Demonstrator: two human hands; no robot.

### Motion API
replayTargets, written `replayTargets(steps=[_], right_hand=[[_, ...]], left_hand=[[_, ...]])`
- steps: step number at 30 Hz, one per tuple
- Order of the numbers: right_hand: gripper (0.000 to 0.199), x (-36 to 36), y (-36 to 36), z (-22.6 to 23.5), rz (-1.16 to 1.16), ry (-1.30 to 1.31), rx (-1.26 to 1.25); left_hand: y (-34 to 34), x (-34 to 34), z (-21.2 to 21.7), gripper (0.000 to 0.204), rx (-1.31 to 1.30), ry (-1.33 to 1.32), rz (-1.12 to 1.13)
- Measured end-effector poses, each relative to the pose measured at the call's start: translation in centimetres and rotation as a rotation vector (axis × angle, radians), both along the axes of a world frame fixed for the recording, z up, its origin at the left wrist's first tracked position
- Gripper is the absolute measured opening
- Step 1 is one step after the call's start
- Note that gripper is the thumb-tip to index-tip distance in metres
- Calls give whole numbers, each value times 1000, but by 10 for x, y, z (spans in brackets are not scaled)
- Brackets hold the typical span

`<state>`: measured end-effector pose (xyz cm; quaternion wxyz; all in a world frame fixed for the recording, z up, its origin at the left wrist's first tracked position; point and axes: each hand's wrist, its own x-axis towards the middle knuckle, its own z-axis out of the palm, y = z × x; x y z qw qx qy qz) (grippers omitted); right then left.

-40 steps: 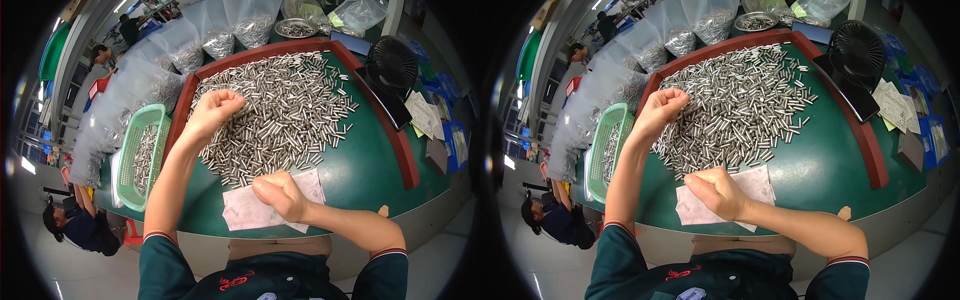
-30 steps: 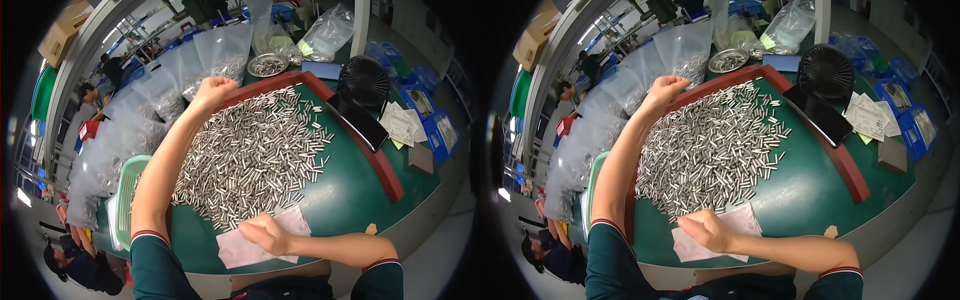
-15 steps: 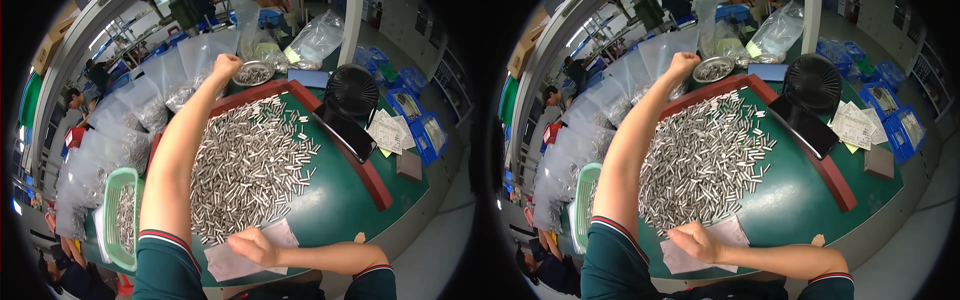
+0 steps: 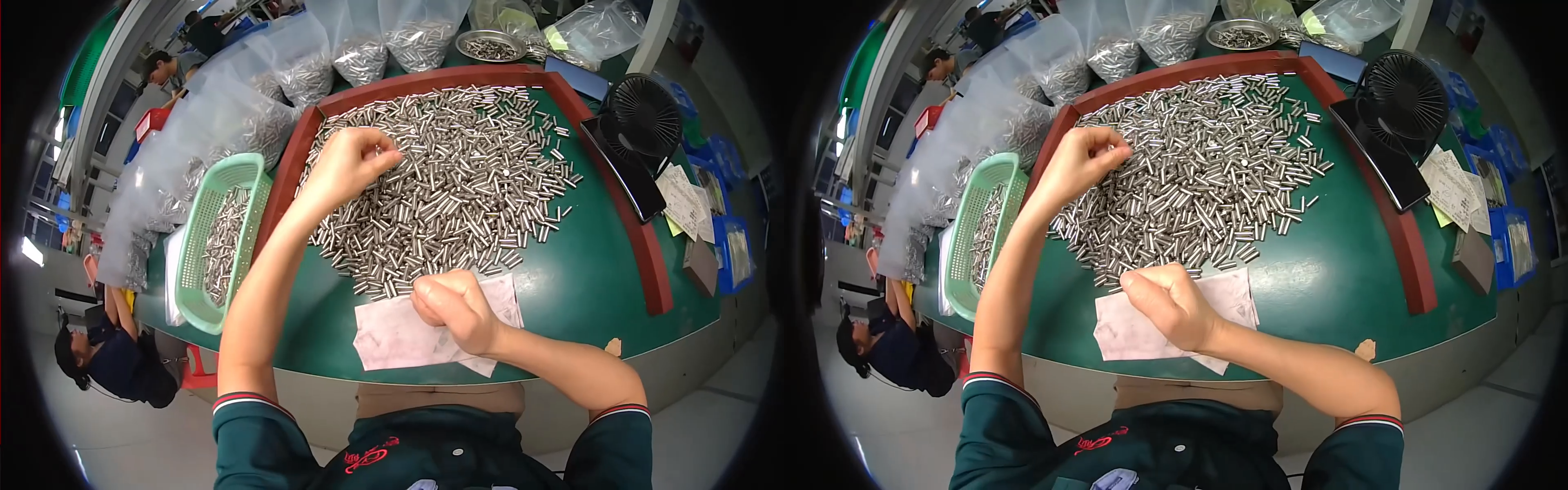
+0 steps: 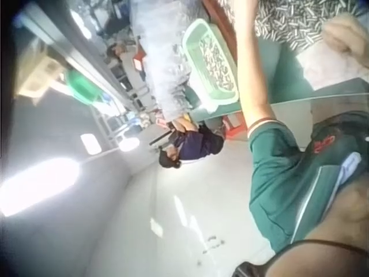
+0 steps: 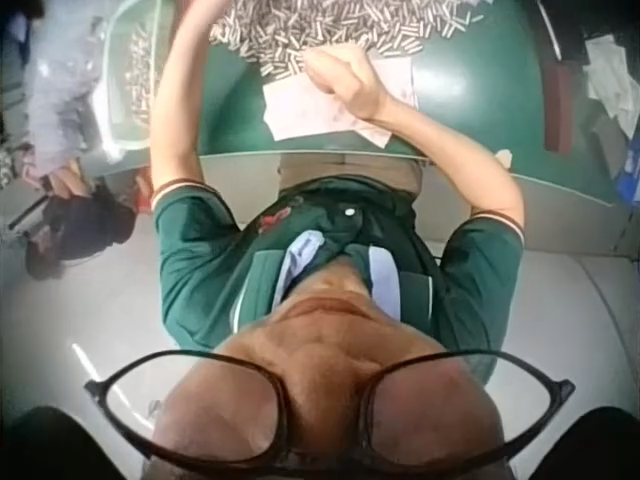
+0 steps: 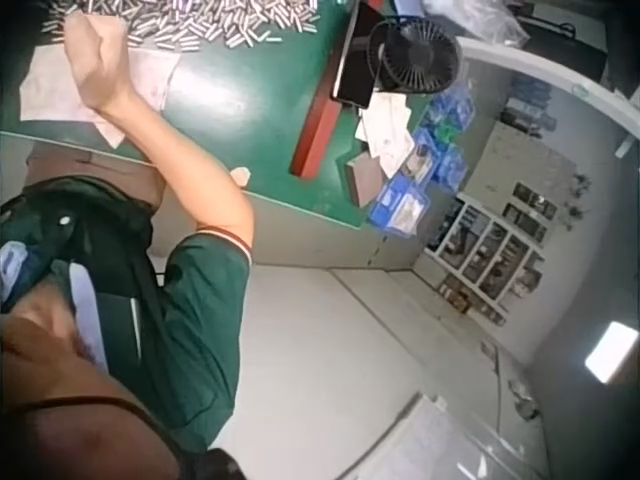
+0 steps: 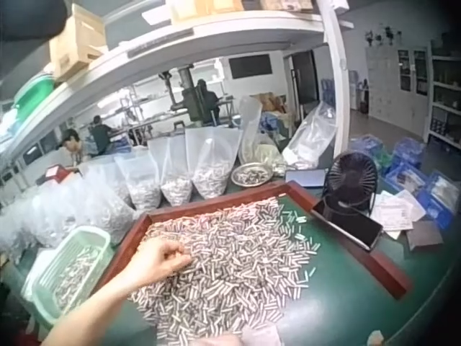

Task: Inspecting and manually processing small cylindrical metal parts at a factory workstation.

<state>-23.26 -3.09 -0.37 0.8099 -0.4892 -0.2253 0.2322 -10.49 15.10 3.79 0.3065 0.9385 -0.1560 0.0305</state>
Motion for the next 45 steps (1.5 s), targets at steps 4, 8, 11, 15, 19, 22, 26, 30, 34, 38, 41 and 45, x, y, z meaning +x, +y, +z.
replayTargets(steps=[4,8,11,15,19,22,26,30,34,38,41,45], right_hand=[[36,-2,-2,-2,-10,-22,-13],[36,-3,-4,1,10,8,-3],[36,-1,-2,0,8,10,8],[36,2,-4,-3,0,23,11],[38,2,0,5,-3,97,7],[38,5,-1,1,-3,131,20],[36,5,-2,-1,8,191,127],[38,9,0,-4,9,218,143],[40,9,-1,-5,6,227,164],[41,9,-2,-2,-5,235,144],[40,8,-2,-1,-11,233,118],[41,8,-2,-2,-13,236,114]], left_hand=[[-15,-8,2,17,30,5,-49],[-30,-9,7,16,125,-34,-109],[-28,-13,8,15,154,-17,-102],[-18,-35,6,14,-615,319,50],[4,-72,-17,8,-1342,810,-50],[2,-81,-30,13,-1447,854,-51],[-1,-84,-34,16,-1441,823,-61],[5,-83,-45,16,-1471,852,7],[5,-85,-44,15,-1496,846,5],[5,-86,-43,14,-1485,846,10],[5,-88,-43,15,-1480,833,11],[3,-90,-40,18,-1416,814,40]])
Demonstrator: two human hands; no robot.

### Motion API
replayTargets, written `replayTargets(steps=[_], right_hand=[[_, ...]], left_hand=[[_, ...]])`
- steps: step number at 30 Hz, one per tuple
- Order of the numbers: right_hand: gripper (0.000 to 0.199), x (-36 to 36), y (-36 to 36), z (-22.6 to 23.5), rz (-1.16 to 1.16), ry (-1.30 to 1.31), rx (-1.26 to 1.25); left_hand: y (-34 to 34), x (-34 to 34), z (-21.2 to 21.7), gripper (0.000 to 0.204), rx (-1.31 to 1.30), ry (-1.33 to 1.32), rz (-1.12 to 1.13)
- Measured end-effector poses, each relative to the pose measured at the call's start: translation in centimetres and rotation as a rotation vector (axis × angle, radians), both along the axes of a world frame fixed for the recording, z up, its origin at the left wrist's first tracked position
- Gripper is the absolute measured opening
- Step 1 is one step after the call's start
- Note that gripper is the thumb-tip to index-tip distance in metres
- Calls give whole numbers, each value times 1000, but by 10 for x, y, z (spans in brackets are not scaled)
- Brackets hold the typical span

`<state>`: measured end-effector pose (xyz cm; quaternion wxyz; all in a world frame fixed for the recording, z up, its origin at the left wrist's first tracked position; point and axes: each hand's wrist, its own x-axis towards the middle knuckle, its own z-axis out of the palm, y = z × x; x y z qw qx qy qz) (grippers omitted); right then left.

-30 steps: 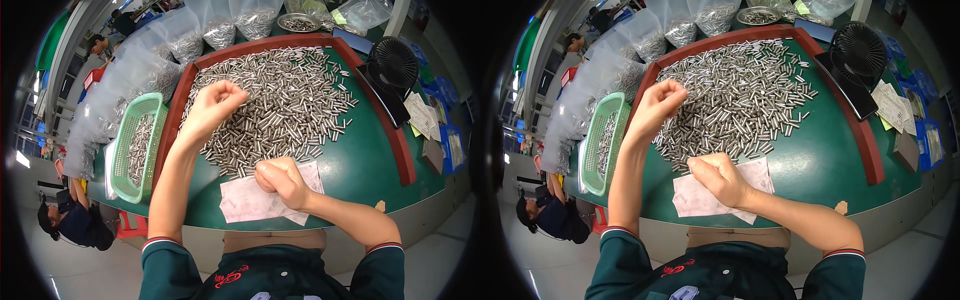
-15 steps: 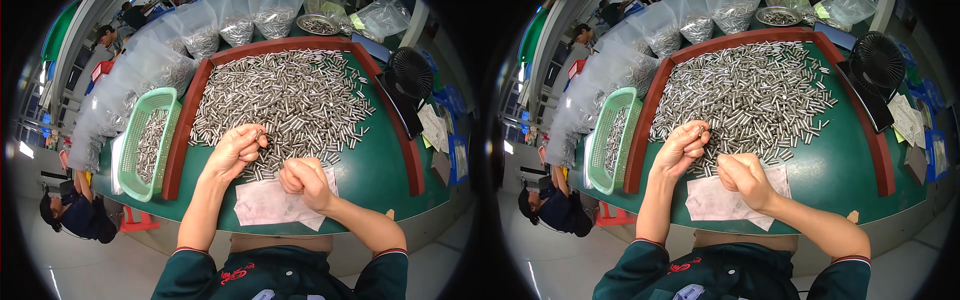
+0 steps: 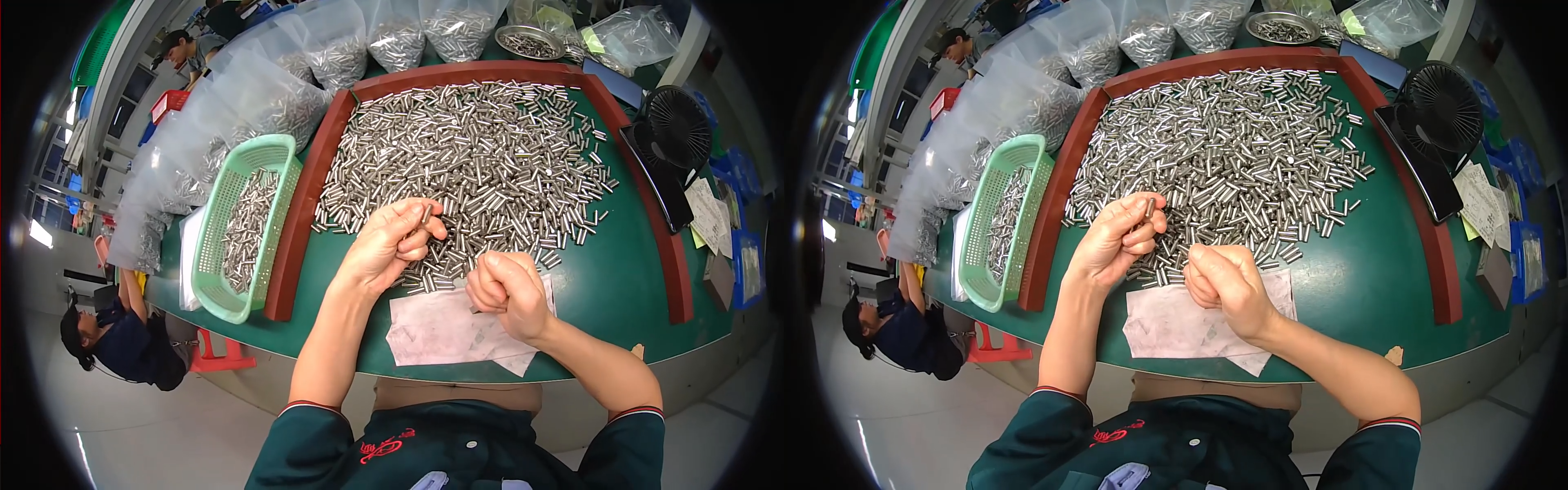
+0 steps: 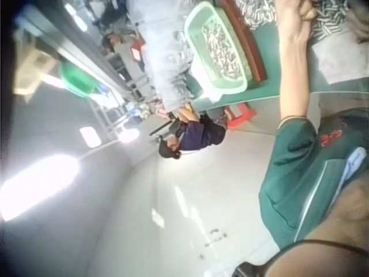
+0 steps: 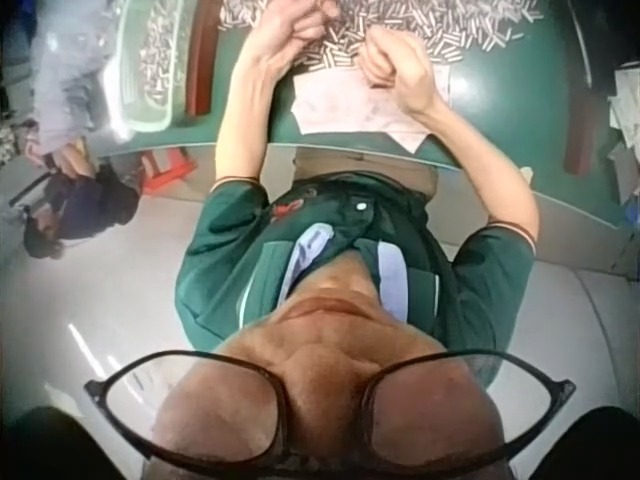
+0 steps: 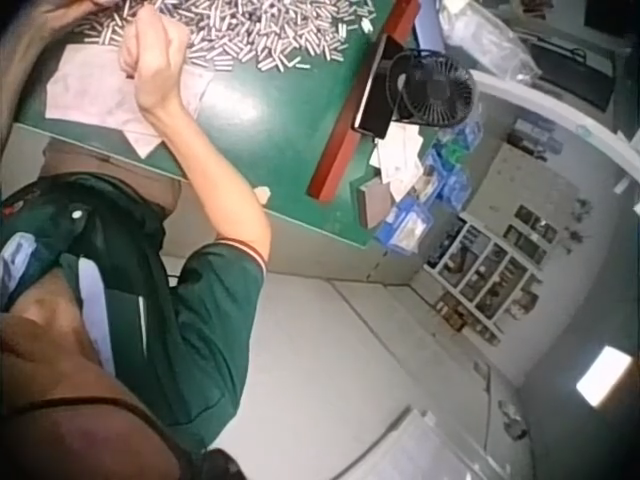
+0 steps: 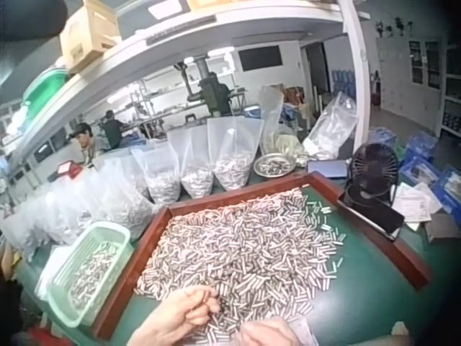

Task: Inspecting and manually processing small cylindrical metal parts at a factory workstation.

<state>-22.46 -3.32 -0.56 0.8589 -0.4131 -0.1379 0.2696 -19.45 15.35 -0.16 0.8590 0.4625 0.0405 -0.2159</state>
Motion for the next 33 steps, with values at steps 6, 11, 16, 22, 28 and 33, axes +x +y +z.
replayTargets(steps=[6,11,16,22,28,33], right_hand=[[41,3,2,-2,-15,-34,19],[40,2,3,3,-64,-33,18],[41,-4,8,4,-124,-61,176],[40,-7,17,-8,-174,51,239],[39,-7,20,-11,-185,123,243],[40,-7,21,-12,-208,113,229]], left_hand=[[-11,-28,11,14,307,-189,62],[-26,-81,3,11,1189,-517,108],[-30,-102,-9,13,1415,-579,68],[-33,-106,-19,11,1420,-659,180],[-32,-107,-23,6,1364,-648,229],[-31,-106,-24,6,1353,-654,233]])
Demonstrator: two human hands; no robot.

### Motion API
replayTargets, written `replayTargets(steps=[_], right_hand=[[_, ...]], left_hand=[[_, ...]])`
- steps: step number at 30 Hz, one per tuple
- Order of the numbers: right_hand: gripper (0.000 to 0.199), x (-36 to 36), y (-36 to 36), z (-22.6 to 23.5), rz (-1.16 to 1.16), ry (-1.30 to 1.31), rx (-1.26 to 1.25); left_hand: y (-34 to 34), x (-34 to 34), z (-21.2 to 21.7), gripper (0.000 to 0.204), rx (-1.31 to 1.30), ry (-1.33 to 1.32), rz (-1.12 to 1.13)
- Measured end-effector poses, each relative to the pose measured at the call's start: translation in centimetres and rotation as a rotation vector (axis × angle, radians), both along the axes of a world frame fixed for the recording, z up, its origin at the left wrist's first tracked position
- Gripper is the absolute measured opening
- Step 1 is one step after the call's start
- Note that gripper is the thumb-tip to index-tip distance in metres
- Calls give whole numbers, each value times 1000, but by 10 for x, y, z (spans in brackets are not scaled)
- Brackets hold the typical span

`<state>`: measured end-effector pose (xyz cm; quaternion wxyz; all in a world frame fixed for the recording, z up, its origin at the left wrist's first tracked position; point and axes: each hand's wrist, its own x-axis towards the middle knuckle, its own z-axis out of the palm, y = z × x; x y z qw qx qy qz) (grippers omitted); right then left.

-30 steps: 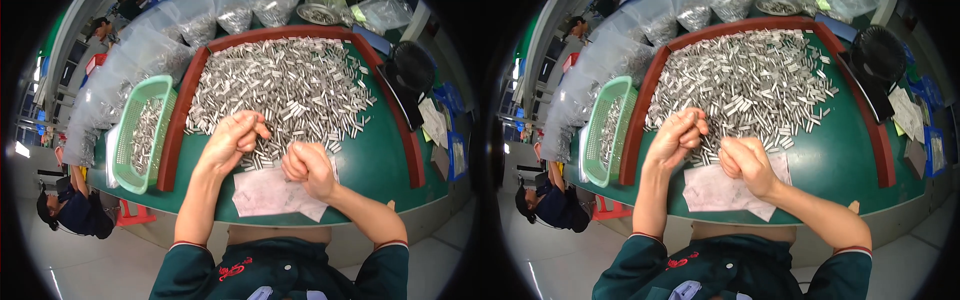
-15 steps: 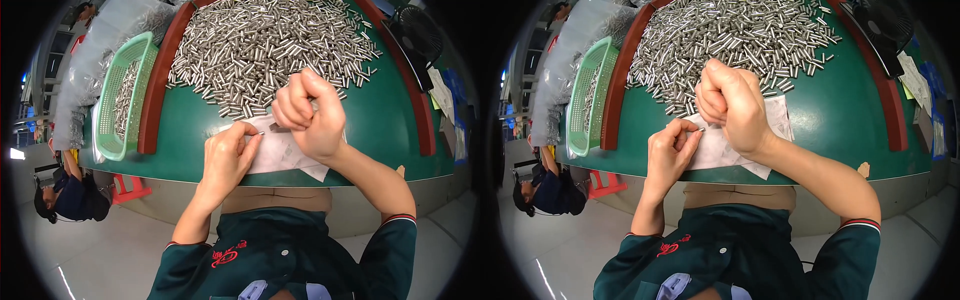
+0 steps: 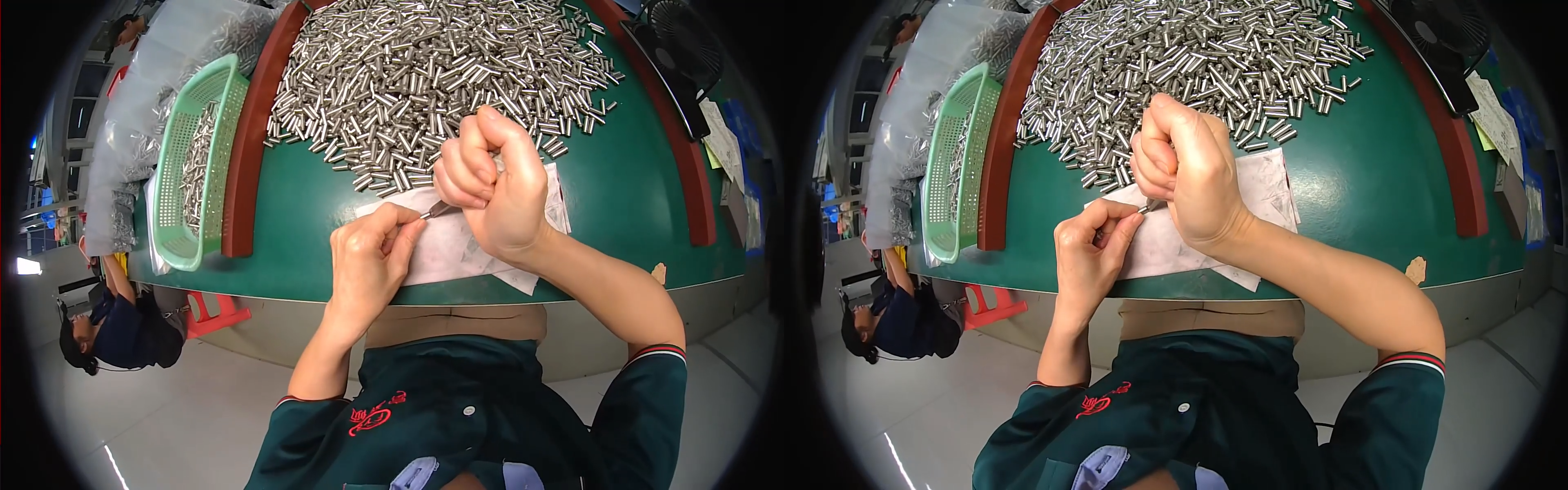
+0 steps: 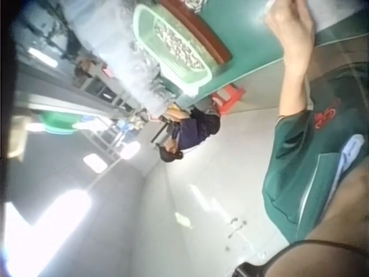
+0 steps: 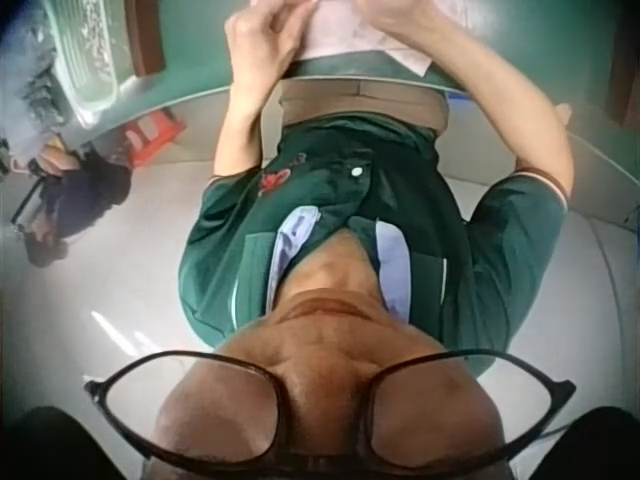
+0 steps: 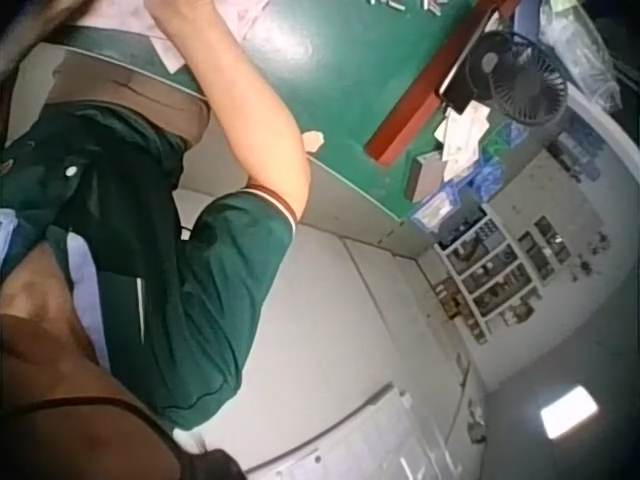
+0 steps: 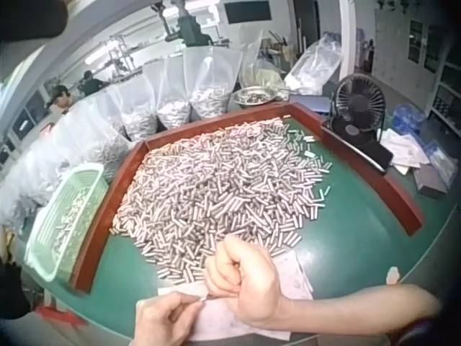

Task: Inspecting and manually processing small cylindrical metal parts at a factory workstation.

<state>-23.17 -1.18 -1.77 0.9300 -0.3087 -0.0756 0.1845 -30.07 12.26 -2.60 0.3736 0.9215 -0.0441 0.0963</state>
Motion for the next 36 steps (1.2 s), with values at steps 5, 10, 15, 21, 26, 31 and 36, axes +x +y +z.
replayTargets(steps=[5,10,15,21,26,31,36], right_hand=[[40,0,1,1,9,-5,-12],[41,-4,2,4,28,-44,-104],[40,-9,7,7,-1,-127,-151],[38,-9,12,10,-17,-158,-201],[38,-13,14,12,-8,-213,-284],[38,-16,11,10,-7,-220,-212],[39,-12,-3,1,23,-185,-171]], left_hand=[[0,1,0,6,1,-8,3],[-1,0,5,7,37,39,19],[0,1,4,7,1,38,-13],[0,4,6,7,-7,51,-36],[-1,6,10,7,17,50,-42],[1,0,15,7,31,27,-40],[6,7,16,11,-699,318,19]])
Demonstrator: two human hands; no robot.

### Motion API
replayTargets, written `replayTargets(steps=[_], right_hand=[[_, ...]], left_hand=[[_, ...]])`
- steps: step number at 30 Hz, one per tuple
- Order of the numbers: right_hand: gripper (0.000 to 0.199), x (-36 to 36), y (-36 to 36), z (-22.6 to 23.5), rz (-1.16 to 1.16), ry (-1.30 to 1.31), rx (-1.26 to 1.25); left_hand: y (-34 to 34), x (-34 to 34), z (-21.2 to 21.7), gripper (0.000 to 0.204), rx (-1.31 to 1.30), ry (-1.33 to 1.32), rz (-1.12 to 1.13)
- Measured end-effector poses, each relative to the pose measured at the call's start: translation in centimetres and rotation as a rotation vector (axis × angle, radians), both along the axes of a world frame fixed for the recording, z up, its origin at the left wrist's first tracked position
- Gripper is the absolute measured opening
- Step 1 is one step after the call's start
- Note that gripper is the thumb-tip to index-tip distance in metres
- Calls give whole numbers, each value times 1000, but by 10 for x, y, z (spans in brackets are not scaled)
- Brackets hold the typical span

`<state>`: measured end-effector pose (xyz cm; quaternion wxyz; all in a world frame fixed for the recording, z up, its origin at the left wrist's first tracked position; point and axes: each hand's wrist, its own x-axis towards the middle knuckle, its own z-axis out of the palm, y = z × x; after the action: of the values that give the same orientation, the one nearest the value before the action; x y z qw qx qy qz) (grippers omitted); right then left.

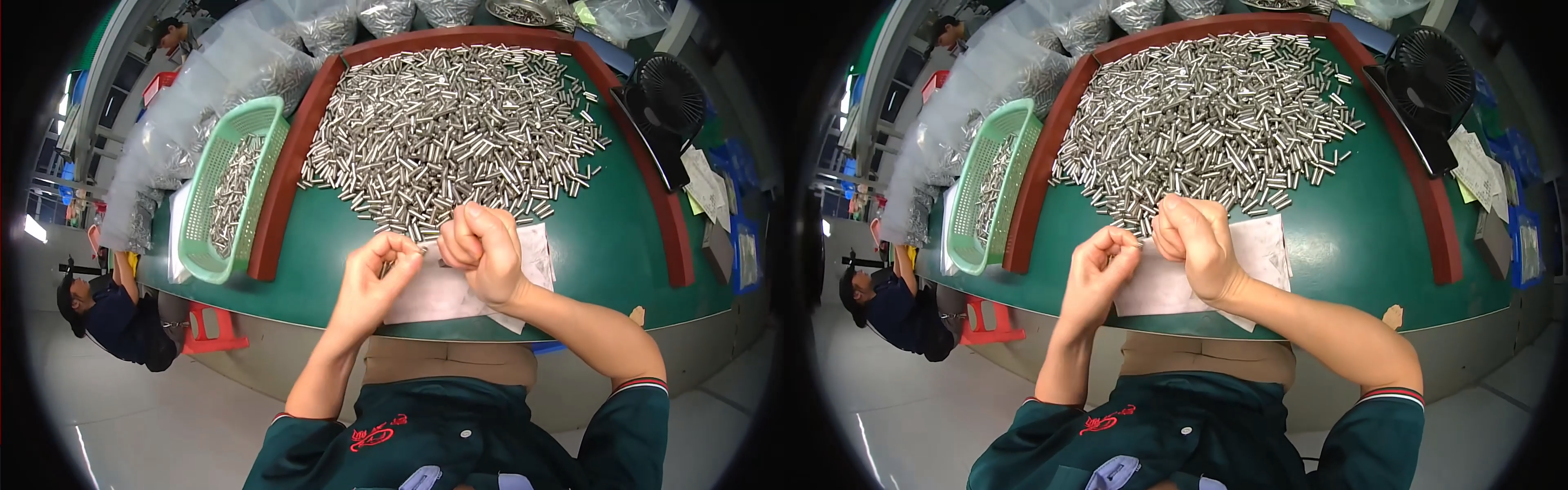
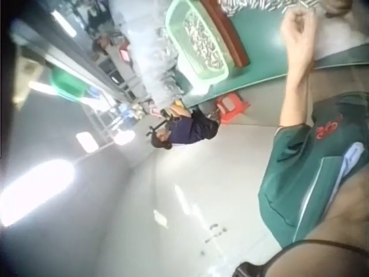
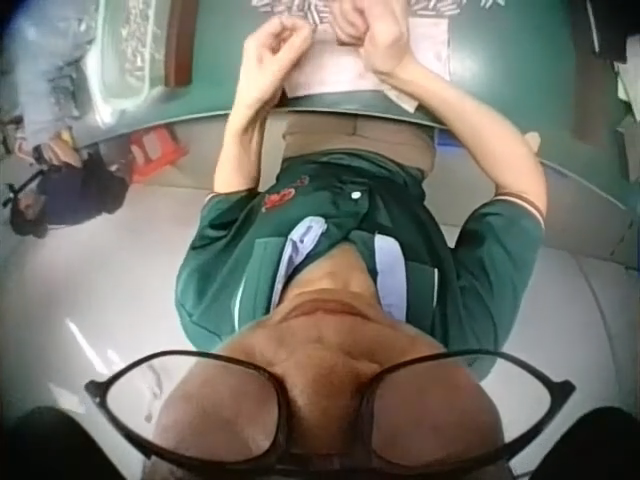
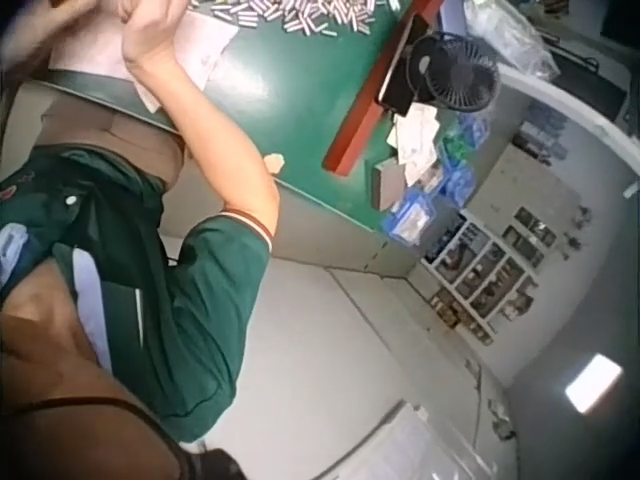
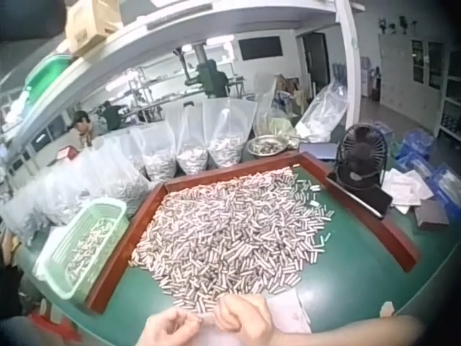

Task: Inspecting and manually processing small cylindrical metal parts at a factory workstation.

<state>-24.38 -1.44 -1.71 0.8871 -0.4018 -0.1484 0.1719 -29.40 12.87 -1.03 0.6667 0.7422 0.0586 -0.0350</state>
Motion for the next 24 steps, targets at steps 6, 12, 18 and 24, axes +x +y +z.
replayTargets(steps=[6,12,18,24], right_hand=[[40,1,1,8,32,16,22],[39,6,2,4,57,28,56],[39,6,2,2,74,24,81],[40,5,1,6,37,-3,1]], left_hand=[[28,31,1,11,-864,247,-152],[30,41,-3,22,-860,275,-159],[52,32,10,25,-792,160,-68],[129,54,77,21,728,-573,571]])
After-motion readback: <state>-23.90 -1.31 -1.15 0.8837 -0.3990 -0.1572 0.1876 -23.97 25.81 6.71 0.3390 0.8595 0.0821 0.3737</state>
